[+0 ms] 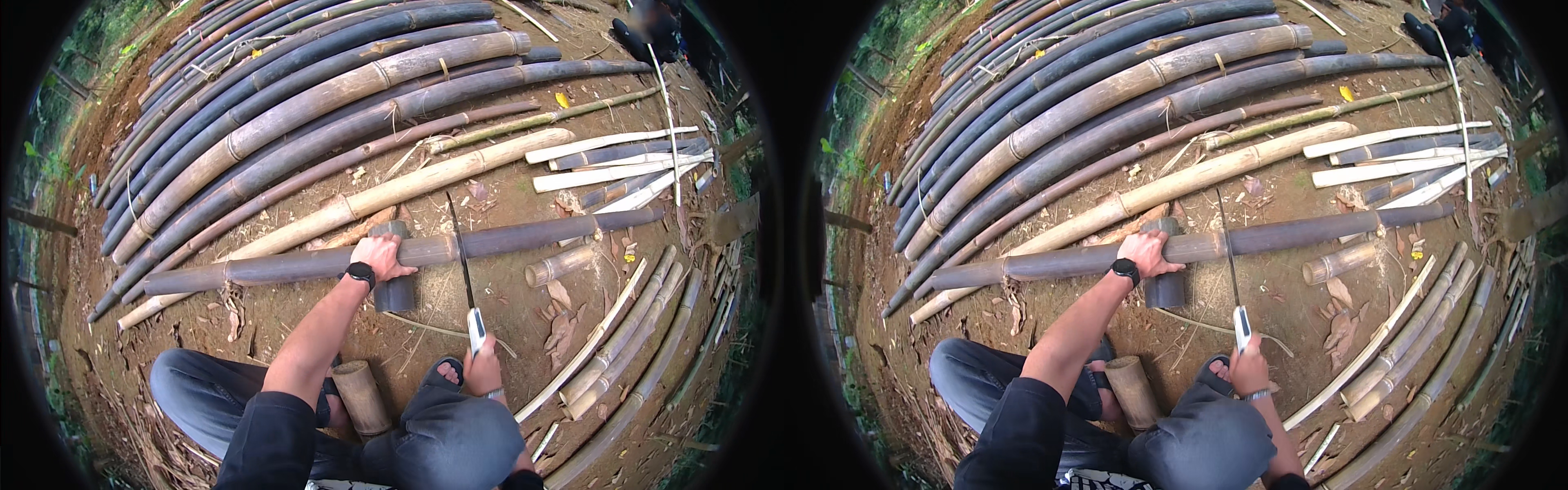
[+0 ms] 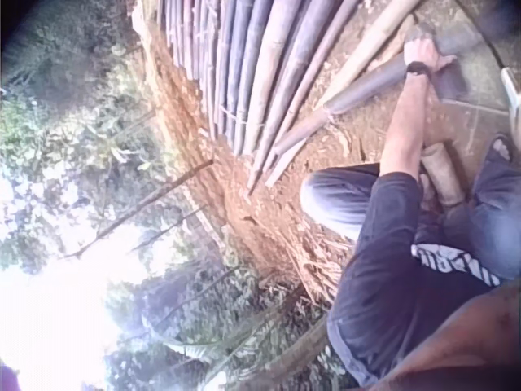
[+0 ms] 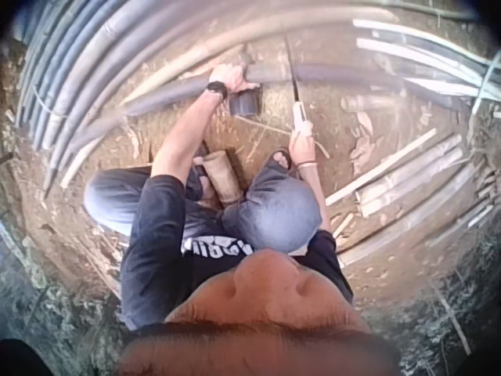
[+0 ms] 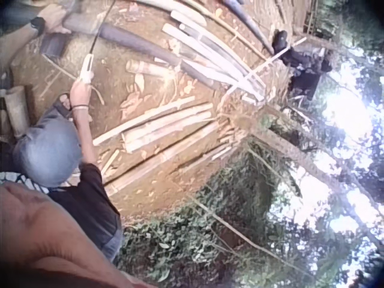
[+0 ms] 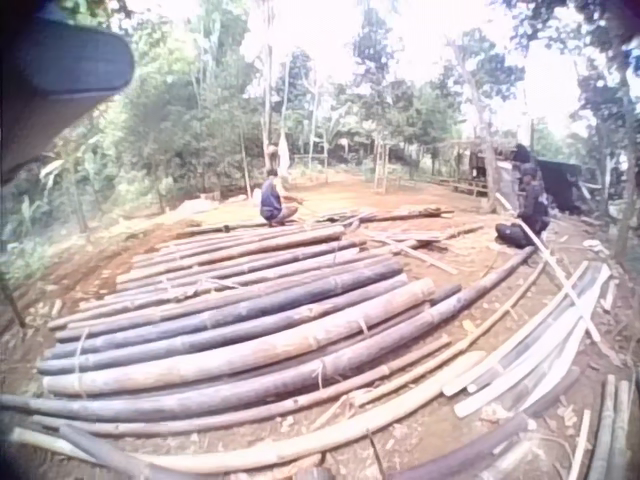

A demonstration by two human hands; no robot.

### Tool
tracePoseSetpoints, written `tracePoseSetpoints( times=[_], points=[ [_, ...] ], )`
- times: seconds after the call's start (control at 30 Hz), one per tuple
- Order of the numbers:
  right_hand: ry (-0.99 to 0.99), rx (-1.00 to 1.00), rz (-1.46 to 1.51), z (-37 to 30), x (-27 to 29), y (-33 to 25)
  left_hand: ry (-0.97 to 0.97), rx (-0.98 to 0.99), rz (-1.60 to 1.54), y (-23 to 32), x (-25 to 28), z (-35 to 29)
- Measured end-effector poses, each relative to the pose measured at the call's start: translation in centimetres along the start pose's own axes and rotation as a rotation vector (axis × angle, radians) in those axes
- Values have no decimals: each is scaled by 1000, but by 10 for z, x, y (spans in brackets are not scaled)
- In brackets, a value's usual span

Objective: The person uses a hand saw to cut through a bamboo pole while stabilizing it on a wooden block on the ground. They subsequently pick up the severed segment and move the remainder of the pole.

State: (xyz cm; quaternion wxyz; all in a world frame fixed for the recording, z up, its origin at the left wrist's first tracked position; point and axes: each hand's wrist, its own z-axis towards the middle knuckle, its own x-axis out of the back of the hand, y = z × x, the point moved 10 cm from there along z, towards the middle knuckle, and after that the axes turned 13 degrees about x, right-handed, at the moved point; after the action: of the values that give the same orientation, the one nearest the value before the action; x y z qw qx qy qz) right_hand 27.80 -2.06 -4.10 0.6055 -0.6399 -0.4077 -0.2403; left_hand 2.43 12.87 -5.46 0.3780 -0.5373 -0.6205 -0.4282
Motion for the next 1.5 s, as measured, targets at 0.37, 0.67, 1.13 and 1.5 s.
tracePoseSetpoints(
  times=[0.37, 0.67, 1.13, 1.5],
  points=[
    [-5, -98, 63, -66, -17, 20, 26, -19, -29, -1, -3, 4],
    [8, -38, -2, -38, -9, 16, -2, 0, -34, 0, -2, 3],
    [28, -63, -74, -40, -8, 16, 53, -32, -29, 8, -11, -1],
    [-7, -18, -63, 3, -15, 14, 70, -44, -33, 4, -10, -3]
  ],
)
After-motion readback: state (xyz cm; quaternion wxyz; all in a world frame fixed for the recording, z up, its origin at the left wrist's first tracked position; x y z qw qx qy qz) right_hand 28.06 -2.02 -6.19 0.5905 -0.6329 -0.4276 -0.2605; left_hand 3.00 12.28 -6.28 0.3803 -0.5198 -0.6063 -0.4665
